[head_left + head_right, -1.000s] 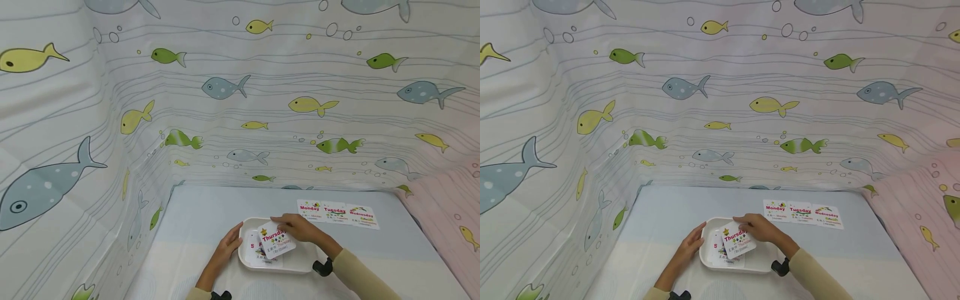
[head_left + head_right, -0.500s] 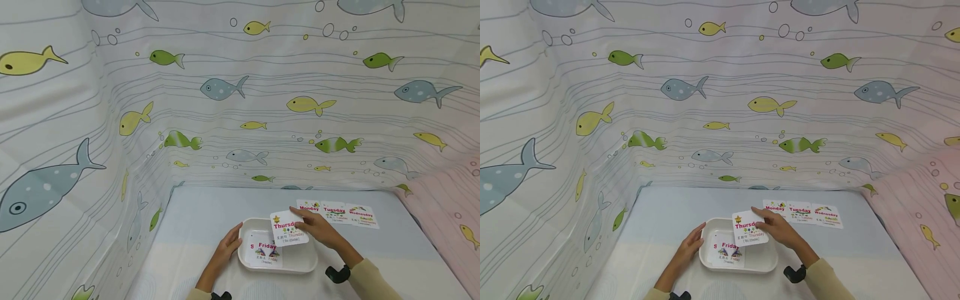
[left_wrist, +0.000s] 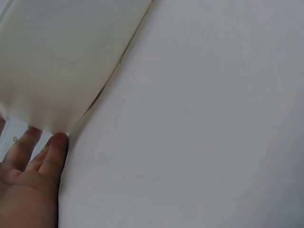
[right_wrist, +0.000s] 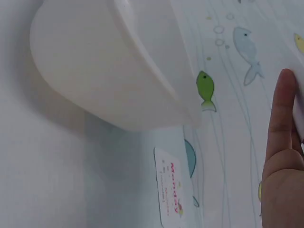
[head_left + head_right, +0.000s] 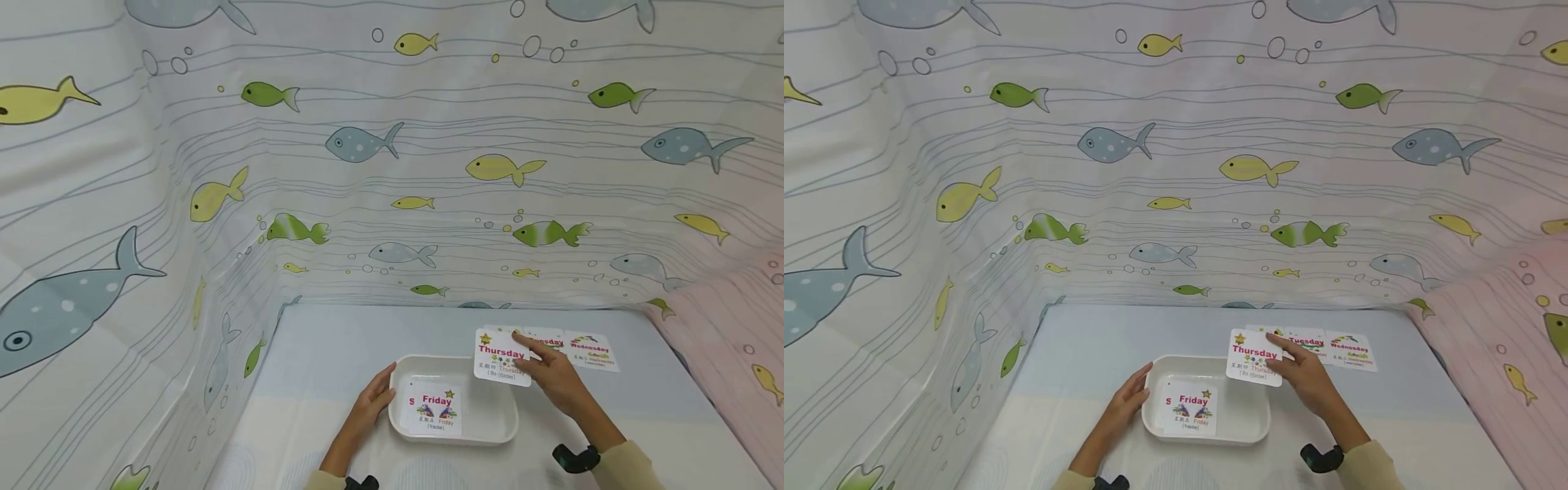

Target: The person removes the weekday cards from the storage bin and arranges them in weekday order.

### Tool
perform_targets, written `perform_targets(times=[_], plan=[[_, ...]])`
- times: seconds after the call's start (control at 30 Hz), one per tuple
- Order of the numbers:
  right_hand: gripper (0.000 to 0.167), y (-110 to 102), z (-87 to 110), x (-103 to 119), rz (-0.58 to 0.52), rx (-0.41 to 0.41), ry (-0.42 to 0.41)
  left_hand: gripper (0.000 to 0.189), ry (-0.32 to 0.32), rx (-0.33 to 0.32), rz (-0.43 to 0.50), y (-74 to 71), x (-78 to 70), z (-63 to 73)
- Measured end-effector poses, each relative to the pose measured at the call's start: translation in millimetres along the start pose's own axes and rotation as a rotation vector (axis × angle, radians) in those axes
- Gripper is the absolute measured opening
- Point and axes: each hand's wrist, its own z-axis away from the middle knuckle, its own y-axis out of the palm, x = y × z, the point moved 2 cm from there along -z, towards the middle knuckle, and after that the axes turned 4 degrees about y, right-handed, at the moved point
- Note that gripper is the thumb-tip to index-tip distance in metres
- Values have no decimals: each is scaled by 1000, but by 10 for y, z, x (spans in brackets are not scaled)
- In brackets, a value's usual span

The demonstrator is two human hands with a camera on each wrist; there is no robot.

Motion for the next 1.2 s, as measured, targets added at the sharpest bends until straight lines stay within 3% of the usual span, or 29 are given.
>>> perform_targets(times=[0.1, 0.2, 0.37, 0.53, 0.8, 1.2], plan=[[65, -108, 40, -52, -71, -11, -15, 54, 2, 1, 4, 5, -5, 11], [65, -220, 67, -123, -60, -67, 0, 54, 10, 2, 4, 7, -22, 18], [68, -380, 96, -230, -61, -153, 75, 53, 21, -6, 3, 8, -40, 13], [71, -473, 102, -375, -48, -189, 157, 52, 30, -15, 20, 8, -34, 21], [72, -509, 115, -575, -1, -158, 207, 51, 25, -32, 63, 4, -18, 33], [62, -462, 73, -785, 158, -140, 287, 50, 36, -78, 74, 15, -5, 66]])
